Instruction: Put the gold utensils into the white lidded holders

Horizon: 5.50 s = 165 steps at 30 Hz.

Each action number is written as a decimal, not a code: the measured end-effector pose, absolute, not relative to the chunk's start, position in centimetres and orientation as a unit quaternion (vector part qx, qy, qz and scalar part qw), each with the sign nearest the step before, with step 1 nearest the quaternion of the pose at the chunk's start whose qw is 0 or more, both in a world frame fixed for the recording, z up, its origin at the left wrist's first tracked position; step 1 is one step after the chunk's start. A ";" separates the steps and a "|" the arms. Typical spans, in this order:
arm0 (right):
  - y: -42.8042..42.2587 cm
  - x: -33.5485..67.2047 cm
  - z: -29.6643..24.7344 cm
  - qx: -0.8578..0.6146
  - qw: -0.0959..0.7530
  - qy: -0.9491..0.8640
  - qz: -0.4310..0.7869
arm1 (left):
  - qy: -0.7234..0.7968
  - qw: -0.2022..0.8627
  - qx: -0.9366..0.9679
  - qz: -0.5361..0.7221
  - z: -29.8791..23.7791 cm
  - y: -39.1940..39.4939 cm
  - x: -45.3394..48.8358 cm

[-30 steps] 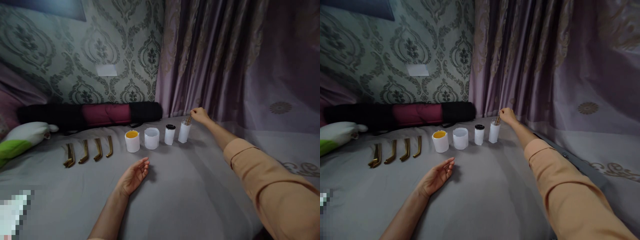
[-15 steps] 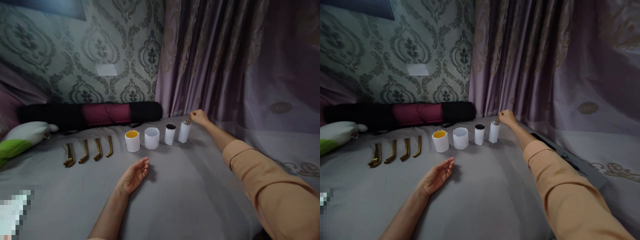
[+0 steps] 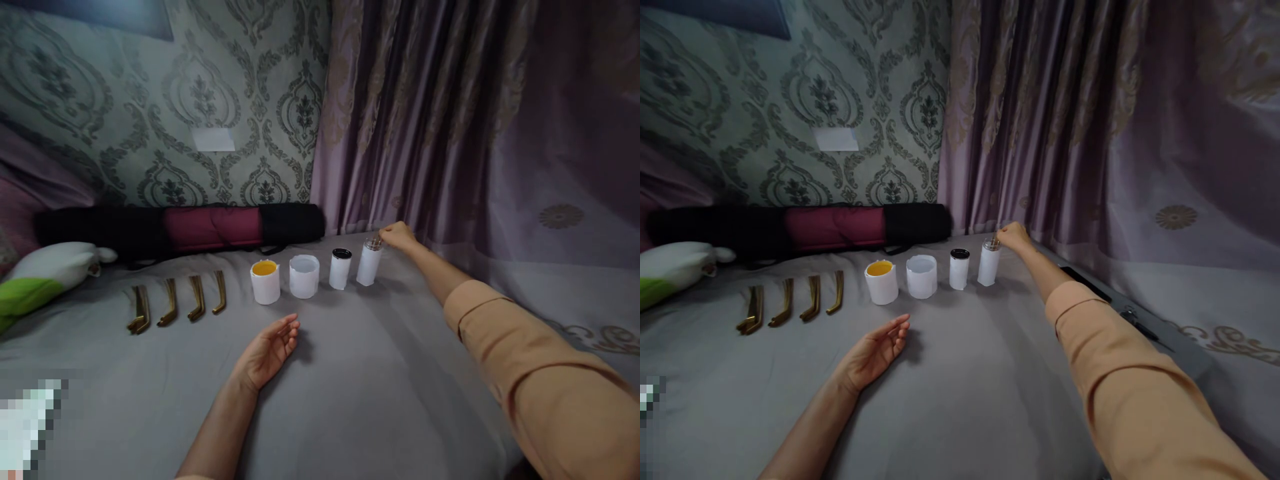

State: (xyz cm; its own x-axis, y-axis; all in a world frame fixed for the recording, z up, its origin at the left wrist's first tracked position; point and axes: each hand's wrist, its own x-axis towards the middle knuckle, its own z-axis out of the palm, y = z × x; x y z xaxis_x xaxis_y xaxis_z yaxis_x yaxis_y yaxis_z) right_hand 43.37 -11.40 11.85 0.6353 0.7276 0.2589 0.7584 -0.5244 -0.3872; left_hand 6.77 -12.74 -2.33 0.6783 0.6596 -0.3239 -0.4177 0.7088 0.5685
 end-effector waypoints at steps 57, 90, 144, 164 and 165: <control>-12.9 43.7 12.6 -0.845 0.369 -0.382 -0.056 | 0.264 0.886 0.226 0.307 -2.2 -12.7 6.8; -15.0 41.8 10.5 -0.735 0.575 -0.355 0.060 | 0.265 0.885 0.224 0.309 -2.5 -12.6 6.7; -14.9 26.2 -2.3 -0.684 0.542 -0.336 0.354 | 0.269 0.861 0.272 0.336 -2.4 -12.9 6.9; -14.8 26.7 -3.9 -0.693 0.522 -0.398 0.297 | 0.418 0.753 0.333 0.383 -0.8 -11.1 5.5; -14.8 26.8 -4.0 -0.693 0.522 -0.399 0.296 | 0.433 0.740 0.337 0.389 -0.6 -10.8 5.3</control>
State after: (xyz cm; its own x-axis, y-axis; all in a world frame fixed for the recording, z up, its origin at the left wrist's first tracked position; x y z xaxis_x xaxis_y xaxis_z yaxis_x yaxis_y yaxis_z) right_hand 26.78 -14.77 -3.95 0.5063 0.8624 0.0066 0.2448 -0.1364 -0.9599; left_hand 5.30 -10.84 -0.60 0.3228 0.8675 -0.3785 -0.2845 0.4703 0.8354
